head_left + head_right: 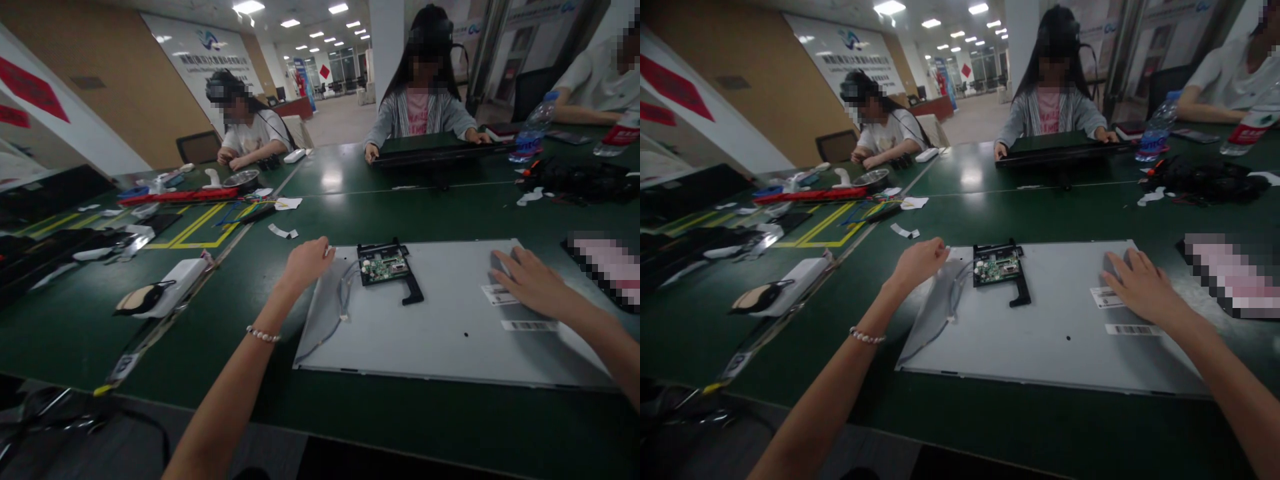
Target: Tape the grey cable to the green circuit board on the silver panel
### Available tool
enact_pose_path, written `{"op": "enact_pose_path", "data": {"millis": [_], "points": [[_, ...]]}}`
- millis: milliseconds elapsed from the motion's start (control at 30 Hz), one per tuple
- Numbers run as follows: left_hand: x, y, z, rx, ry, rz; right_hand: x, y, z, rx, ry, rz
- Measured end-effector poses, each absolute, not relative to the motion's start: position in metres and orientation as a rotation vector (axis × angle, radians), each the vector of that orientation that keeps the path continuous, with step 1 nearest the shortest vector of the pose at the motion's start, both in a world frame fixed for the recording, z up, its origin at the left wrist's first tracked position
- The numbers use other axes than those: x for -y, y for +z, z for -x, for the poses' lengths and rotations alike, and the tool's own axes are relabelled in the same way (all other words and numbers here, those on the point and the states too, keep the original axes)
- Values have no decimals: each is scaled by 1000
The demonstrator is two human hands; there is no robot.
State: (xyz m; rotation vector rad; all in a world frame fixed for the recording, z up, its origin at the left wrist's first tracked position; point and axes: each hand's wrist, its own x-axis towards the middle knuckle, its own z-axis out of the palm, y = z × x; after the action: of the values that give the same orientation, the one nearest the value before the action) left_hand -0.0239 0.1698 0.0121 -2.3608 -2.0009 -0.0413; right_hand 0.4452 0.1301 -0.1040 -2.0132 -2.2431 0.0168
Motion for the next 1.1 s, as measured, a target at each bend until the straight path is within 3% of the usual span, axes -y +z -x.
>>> {"op": "enact_pose_path", "data": {"millis": [100,300,1100], "points": [[-172,11,13,1841,-277,2761,-126,-101,-439,2216,10,2061],[-180,3,0,1684,-127,3295,-121,-92,-433,2210,18,2065],[-136,-16,-50,1587,-431,3442,-119,-89,-433,2259,18,2029]]}}
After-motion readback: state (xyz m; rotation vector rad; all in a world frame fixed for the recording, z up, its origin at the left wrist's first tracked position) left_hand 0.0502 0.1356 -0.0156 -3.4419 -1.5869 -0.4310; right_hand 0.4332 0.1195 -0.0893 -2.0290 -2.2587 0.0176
